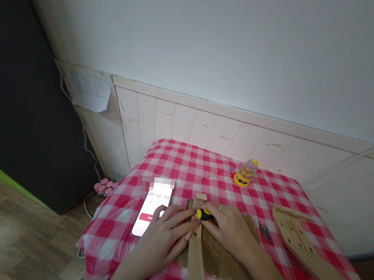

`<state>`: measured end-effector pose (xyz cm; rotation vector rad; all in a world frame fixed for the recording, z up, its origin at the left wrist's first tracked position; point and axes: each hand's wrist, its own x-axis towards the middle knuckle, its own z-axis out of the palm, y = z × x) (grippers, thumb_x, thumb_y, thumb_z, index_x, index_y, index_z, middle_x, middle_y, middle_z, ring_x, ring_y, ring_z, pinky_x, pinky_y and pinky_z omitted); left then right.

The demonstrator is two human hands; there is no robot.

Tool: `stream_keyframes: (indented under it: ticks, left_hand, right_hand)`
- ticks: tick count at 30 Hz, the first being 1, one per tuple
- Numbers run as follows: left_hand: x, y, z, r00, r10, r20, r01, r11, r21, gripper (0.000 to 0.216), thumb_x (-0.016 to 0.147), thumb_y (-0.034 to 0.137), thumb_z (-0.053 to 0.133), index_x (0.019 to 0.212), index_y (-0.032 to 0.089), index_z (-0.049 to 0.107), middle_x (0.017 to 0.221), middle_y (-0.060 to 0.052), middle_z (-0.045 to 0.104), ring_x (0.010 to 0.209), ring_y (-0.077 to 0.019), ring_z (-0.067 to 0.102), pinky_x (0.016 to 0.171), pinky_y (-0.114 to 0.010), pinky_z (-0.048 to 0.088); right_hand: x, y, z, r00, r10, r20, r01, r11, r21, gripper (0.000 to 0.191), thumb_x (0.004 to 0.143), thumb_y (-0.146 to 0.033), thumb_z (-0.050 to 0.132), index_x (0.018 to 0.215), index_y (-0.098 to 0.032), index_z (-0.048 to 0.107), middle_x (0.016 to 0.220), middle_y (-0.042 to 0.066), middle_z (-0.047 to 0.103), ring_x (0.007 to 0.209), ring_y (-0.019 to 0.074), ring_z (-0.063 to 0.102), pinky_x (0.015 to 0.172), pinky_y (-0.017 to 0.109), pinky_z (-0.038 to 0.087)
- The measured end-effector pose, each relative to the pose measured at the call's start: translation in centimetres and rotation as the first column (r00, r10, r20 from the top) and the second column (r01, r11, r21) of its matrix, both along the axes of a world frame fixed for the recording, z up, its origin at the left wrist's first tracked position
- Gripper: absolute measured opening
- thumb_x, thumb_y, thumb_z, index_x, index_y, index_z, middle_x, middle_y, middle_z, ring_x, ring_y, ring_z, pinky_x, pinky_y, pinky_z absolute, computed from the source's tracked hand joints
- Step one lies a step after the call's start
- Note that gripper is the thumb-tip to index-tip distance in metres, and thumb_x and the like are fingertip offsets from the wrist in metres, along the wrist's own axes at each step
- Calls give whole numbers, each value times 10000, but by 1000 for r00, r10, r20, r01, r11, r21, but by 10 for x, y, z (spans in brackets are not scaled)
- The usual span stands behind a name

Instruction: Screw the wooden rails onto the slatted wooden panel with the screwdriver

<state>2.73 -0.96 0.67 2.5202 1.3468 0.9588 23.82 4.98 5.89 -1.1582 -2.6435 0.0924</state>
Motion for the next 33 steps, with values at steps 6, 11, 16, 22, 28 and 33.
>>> stream_keyframes:
  ticks: [6,11,16,22,28,33]
  left_hand:
    - [0,0,2,998,-43,-34,41,998,-54,546,984,96,508,1470,336,570,1443,16,663,1258,-265,561,1014,-441,378]
    - [1,-1,4,999,-17,-46,15,999,-53,584,944,83,536,1479,316,564,1444,0,663,1247,-282,568,1015,-445,389]
    - [2,-1,6,999,-14,-49,11,998,-64,639,914,63,490,1496,319,555,1445,-23,663,1212,-299,562,1000,-473,407]
    - [2,0,6,999,-15,-46,12,998,-67,600,913,78,500,1467,289,589,1433,-36,672,1204,-307,559,991,-482,418]
    - [2,-1,7,999,-18,-42,15,997,-76,579,916,79,492,1446,278,609,1444,-34,664,1193,-303,561,990,-486,423]
    - [1,0,7,998,-34,-51,30,997,-75,589,921,75,476,1455,291,602,1457,-28,654,1179,-297,557,965,-469,440]
  right_hand:
    - [1,2,-6,996,-23,-84,19,999,-47,225,936,-164,662,1153,-212,699,912,70,829,772,253,790,643,289,536]
    - [1,4,-8,995,-58,-87,50,994,-92,165,947,-238,701,1105,-188,700,917,86,830,789,280,799,648,307,551]
    - [3,3,-7,996,-38,-76,32,997,-75,154,956,-244,687,1103,-202,697,930,79,829,799,267,799,662,309,571]
    - [17,2,1,983,-3,-184,12,999,49,242,956,-194,643,1187,-237,703,930,68,833,766,245,796,658,306,596]
    - [19,3,2,982,48,-182,-42,998,37,253,884,-109,698,1100,-234,742,956,60,840,790,242,803,693,316,616]
    - [14,1,-1,987,74,-142,-71,997,25,310,856,-99,734,1137,-230,749,1000,72,843,836,262,811,734,351,635]
